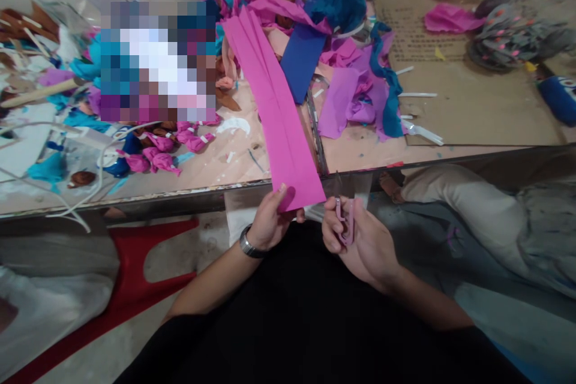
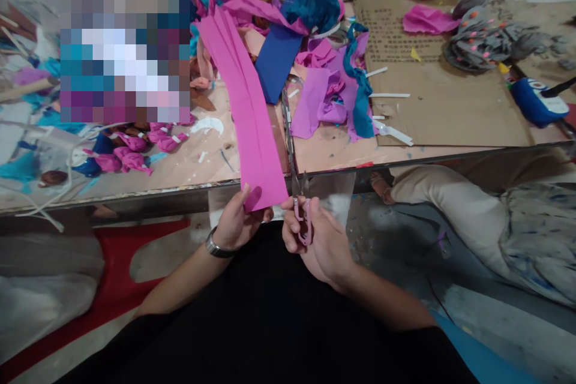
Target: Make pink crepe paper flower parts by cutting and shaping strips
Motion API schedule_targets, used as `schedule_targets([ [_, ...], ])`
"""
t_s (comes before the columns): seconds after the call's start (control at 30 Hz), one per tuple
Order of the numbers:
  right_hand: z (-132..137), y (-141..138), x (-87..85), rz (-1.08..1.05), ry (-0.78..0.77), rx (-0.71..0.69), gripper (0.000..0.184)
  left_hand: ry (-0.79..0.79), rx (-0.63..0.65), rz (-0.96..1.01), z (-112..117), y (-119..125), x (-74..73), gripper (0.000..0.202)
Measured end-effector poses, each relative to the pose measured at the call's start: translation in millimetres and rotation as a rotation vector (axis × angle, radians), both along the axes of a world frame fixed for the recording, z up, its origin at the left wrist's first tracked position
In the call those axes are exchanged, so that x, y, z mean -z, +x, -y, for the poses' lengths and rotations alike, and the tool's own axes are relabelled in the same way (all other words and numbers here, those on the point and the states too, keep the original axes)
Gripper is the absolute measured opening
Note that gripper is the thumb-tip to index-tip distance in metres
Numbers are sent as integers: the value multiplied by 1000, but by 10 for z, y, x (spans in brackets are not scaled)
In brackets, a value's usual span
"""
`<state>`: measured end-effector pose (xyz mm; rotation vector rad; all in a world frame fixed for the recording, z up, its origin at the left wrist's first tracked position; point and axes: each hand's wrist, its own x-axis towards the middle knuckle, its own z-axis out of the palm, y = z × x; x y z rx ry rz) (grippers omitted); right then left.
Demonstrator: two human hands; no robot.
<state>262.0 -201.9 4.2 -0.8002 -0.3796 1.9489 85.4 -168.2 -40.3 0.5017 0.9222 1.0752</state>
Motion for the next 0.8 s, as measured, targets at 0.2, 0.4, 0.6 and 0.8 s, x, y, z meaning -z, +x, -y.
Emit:
schedule_targets([
  [0.2, 26, 201, 103, 83, 101, -86, 43, -47, 21, 12, -46, -3, 14, 46],
  [0.4, 42, 357, 167, -13, 53, -413, 51, -107, 58, 95, -28, -34, 68, 43],
  [0.6, 10, 276, 195, -60, -12, -481, 56, -72, 147, 136, 8, -59, 147, 41],
  [0.8, -48, 224, 134, -88, 3, -504, 55, -83, 155, 119, 11, -62, 171, 46],
])
